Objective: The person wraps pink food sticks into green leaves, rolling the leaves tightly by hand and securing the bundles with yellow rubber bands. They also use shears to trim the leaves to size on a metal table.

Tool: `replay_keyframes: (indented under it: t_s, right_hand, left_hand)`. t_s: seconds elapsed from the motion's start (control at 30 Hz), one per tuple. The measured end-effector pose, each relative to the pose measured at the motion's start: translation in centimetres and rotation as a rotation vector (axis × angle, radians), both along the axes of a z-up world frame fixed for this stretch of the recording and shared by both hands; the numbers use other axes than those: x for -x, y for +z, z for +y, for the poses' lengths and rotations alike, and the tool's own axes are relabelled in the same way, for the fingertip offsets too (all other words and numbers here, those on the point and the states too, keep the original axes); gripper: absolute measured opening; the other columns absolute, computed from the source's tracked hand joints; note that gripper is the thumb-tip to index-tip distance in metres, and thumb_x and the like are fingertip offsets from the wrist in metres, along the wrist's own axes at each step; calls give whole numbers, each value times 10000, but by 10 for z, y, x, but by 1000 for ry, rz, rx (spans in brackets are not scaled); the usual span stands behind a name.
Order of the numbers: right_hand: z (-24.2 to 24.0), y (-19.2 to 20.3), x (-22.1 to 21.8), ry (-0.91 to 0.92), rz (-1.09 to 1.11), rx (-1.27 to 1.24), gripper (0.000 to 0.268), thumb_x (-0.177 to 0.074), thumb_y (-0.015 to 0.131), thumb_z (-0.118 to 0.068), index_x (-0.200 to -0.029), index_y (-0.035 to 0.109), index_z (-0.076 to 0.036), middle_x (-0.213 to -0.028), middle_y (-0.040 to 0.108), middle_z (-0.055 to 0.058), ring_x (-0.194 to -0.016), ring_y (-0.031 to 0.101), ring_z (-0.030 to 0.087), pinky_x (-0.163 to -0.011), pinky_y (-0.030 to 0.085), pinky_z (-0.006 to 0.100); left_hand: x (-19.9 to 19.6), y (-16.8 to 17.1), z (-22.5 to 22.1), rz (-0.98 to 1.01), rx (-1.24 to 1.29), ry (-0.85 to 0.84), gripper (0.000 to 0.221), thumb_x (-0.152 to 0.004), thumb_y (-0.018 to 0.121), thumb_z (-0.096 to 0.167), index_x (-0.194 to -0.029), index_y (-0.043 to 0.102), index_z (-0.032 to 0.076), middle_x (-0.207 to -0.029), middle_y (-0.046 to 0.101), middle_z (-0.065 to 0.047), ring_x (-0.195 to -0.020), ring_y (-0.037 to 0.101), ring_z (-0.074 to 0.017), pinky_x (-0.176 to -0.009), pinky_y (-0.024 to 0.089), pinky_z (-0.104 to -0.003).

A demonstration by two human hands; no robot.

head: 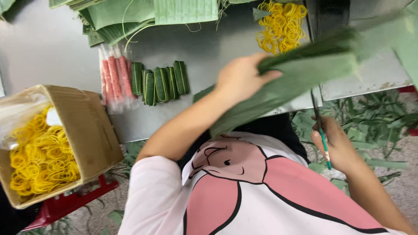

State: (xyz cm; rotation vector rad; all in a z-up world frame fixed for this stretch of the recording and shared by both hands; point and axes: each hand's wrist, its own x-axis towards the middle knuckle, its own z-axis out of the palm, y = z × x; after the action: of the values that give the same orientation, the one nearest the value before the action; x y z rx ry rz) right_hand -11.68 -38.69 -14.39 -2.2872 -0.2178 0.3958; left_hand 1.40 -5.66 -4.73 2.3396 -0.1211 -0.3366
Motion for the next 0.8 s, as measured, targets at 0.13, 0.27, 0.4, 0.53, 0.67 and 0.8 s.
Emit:
replay_keyframes:
  t_s: [0.13,0.27,0.4,0.53,0.67,0.8]
  right_hand:
    - [5,7,0,-132,39,27,625,-955,599,-560,-1224,603,5,-1059,672,210,-988,662,336,-884,514,439]
    - [-5,9,17,-291,-16,188,543,-908,699,-525,-1131,681,-30,-961,719,200,-889,702,345,-787,537,435]
    - [-18,-1,29,-357,-56,393,496,-896,778,-503,-1076,706,-46,-877,709,202,-821,713,357,-757,560,436]
    - [-31,3,34,-365,1,347,444,-932,740,-441,-1111,710,-36,-887,702,220,-853,704,373,-785,548,444]
    - [-40,14,26,-309,-87,158,432,-966,691,-388,-1156,666,-1,-985,696,228,-935,695,373,-818,531,430]
    - [-35,25,26,-503,49,126,346,-943,688,-336,-1078,697,-18,-888,715,197,-807,708,351,-756,530,431]
  left_hand:
    - [6,-8,-40,-8,-30,-197,559,-822,696,594,-1242,694,225,-1079,764,-104,-1042,706,-342,-823,551,-471]
    - [-5,-29,-59,36,81,-280,609,-807,729,602,-1248,685,185,-1132,760,-109,-1069,713,-323,-860,559,-439]
    - [-13,-44,-78,86,179,-356,716,-788,769,619,-1286,656,117,-1142,752,-151,-1070,737,-307,-909,572,-408]
    - [-11,-49,-99,188,143,-419,634,-773,722,599,-1245,709,176,-1100,776,-130,-1037,735,-318,-887,560,-422]
    - [-5,-56,-125,89,114,-525,640,-788,729,600,-1247,693,155,-1115,758,-141,-1059,707,-349,-891,544,-448]
    - [-4,-57,-135,61,81,-464,674,-763,726,619,-1253,695,157,-1132,756,-141,-1074,702,-356,-896,543,-457]
